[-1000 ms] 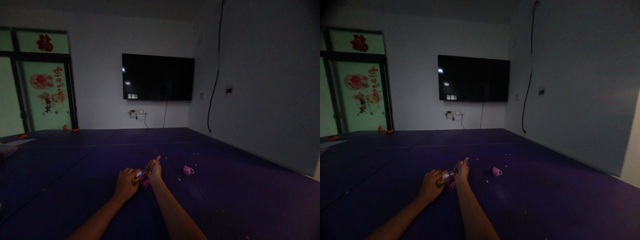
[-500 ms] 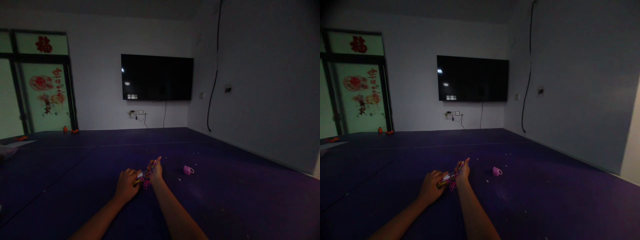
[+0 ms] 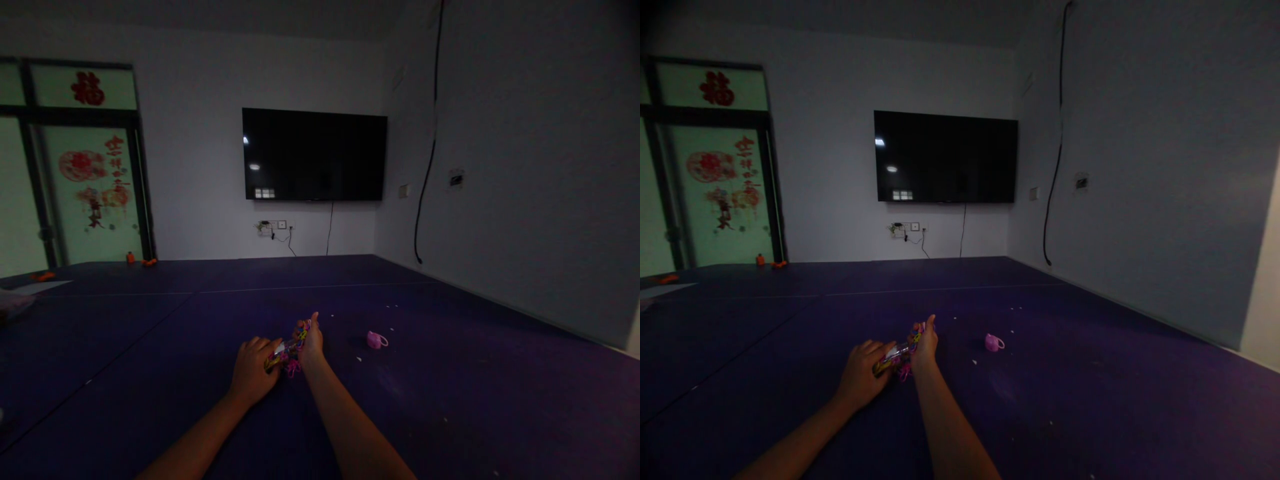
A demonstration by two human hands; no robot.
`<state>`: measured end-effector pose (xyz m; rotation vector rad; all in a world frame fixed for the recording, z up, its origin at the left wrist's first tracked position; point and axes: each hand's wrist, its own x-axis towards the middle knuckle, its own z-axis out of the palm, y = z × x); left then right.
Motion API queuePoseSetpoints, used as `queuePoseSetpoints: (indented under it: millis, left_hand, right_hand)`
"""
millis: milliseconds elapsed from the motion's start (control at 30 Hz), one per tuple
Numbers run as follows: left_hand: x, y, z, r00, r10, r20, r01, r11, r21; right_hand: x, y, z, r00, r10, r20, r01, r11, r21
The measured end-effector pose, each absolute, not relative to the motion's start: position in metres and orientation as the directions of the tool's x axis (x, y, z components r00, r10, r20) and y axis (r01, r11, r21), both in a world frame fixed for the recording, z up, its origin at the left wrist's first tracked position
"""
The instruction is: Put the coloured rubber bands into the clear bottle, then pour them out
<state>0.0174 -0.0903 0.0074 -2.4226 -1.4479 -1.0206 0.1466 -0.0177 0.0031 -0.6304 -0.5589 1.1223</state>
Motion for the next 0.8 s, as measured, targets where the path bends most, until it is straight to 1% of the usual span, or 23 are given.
queuePoseSetpoints:
  millis: [100, 133, 367, 800]
  left_hand:
    - [0.0174, -0.0890, 0.0063, 0.296, 0.720, 0.627, 0.818, -0.530, 0.222]
    - [0.0175, -0.0885, 0.0060, 0.294, 0.719, 0.629, 0.818, -0.530, 0.223]
    - [0.0175, -0.0878, 0.0048, 0.290, 0.723, 0.628, 0.828, -0.518, 0.214]
    - [0.0163, -0.0891, 0.0071, 0.294, 0.732, 0.614, 0.851, -0.493, 0.181]
  right_hand:
    - [0.1443, -0.0169, 0.0027, 0.295, 0.954, -0.049, -0.727, 0.191, -0.660]
    - [0.1436, -0.0169, 0.0029, 0.294, 0.954, -0.060, -0.737, 0.186, -0.650]
    - [0.1425, -0.0190, 0.0054, 0.301, 0.953, -0.035, -0.777, 0.224, -0.588]
    - [0.1409, -0.0172, 0.0060, 0.237, 0.971, -0.041, -0.835, 0.182, -0.519]
